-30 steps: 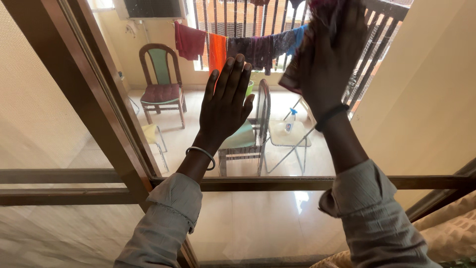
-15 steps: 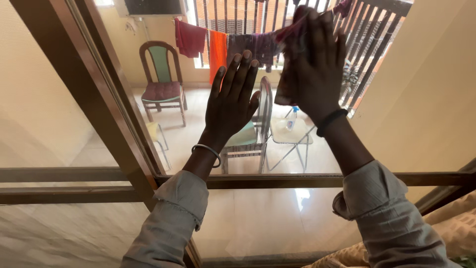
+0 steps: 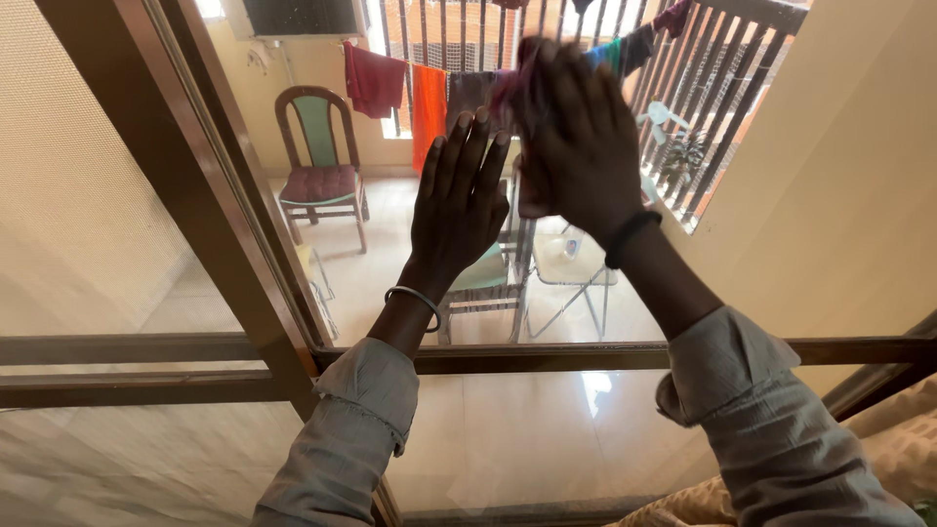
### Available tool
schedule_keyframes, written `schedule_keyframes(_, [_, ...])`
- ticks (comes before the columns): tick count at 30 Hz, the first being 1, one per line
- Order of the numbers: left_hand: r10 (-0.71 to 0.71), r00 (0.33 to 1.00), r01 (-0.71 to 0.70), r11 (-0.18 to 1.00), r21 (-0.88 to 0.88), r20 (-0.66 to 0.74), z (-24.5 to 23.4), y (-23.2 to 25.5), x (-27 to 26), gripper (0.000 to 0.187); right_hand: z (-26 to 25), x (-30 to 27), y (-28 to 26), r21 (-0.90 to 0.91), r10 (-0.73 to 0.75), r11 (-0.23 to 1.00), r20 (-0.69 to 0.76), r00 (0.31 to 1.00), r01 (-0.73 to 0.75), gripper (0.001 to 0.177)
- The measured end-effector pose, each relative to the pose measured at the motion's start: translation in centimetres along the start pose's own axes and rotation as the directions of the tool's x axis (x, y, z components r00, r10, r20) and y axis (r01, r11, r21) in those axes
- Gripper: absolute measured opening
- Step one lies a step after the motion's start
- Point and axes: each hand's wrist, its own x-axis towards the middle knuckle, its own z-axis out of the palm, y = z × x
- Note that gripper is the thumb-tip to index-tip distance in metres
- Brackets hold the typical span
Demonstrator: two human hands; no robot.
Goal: The person sprays a cleaning solution onto a glass window pane and wipes it with a cloth. They use circular and vertical motions to clean the surface, covering the area systematically.
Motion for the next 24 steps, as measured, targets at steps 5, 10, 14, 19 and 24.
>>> schedule_keyframes(5, [-0.032,0.999,0.031,0.997,-0.072,-0.006,-0.4,-0.1,0.0,0.065,0.7,-3.7,-0.4,-0.032,0.024,0.999,0.042,0.999,-0.022,0.043])
schedule_keyframes(10, [-0.033,0.999,0.028,0.993,-0.111,-0.041,-0.2,-0.2,0.1,0.068,1.6,-3.7,0.0,-0.115,0.139,0.983,-0.033,0.990,-0.141,0.051])
schedule_keyframes(14, [-0.050,0.996,0.032,0.976,-0.216,-0.078,0.2,-0.4,-0.1,0.068,1.3,-0.2,0.3,-0.087,0.260,0.958,-0.140,0.956,-0.273,0.050])
schedule_keyframes(19, [-0.087,0.992,0.046,0.927,-0.373,-0.093,-0.4,-0.6,-0.4,0.070,0.4,3.2,-0.9,0.001,0.233,0.972,-0.165,0.958,-0.236,0.053])
schedule_keyframes(24, [-0.078,0.989,0.021,0.909,-0.416,-0.122,-0.8,-0.9,-0.4,0.070,0.9,1.8,-2.5,-0.032,0.126,0.991,-0.067,0.990,-0.129,0.049])
